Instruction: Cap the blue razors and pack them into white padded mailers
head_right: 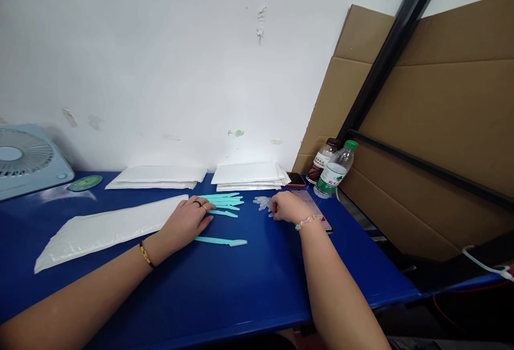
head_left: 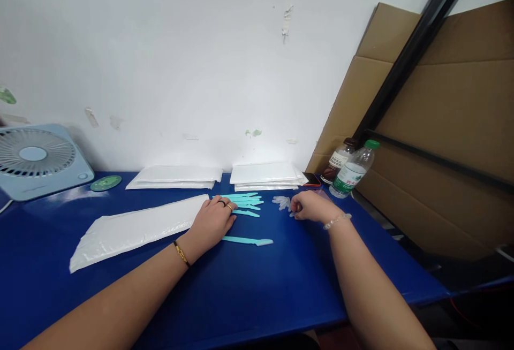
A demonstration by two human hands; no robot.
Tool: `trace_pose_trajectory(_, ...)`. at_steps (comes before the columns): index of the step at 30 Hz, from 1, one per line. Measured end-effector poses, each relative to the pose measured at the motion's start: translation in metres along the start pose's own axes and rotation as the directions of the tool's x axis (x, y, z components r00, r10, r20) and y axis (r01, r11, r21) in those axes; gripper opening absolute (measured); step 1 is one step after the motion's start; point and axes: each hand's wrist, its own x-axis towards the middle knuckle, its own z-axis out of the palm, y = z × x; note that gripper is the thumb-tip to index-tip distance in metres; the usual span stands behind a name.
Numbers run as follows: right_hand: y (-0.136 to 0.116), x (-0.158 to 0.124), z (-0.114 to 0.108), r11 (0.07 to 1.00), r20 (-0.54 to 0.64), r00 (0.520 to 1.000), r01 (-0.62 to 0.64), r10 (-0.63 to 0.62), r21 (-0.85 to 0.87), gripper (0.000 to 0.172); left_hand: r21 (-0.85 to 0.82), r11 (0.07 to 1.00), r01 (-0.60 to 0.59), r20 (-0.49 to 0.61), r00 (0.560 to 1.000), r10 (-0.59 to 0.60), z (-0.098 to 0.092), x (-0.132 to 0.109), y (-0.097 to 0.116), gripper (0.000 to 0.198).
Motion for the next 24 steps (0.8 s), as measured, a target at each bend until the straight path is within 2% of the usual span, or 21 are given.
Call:
trace_pose_trajectory(3,-0.015,0.003,0.008,0.996,0.037,0.995,0.087,-0.088,0.036,0.007,-0.017,1.000,0.013,0.051,0.999,-0.012,-0.001,0.002,-0.003,0.018)
trace_pose_trajectory(6,-0.031,0.006,0.018,0.965,-0.001,0.971,0.238,-0.239,0.105,0.007,-0.061,0.998,0.034,0.060,0.998,-0.031,-0.001,0.003,-0.005,0.016)
trace_pose_trajectory(8,-0.039,0.007,0.023,0.950,-0.041,0.957,0.289,-0.286,0.123,0.006,-0.100,0.994,0.046,0.058,0.998,-0.040,0.001,0.004,-0.007,0.016)
trace_pose_trajectory(14,-0.042,0.011,0.030,0.916,-0.063,0.947,0.322,-0.316,0.239,0.011,-0.178,0.982,0.068,0.055,0.997,-0.059,0.004,0.005,-0.010,0.018)
trace_pose_trajectory(24,-0.054,0.012,0.033,0.901,-0.112,0.925,0.378,-0.362,0.212,0.013,-0.119,0.991,0.068,0.071,0.996,-0.060,0.000,0.005,-0.006,0.017)
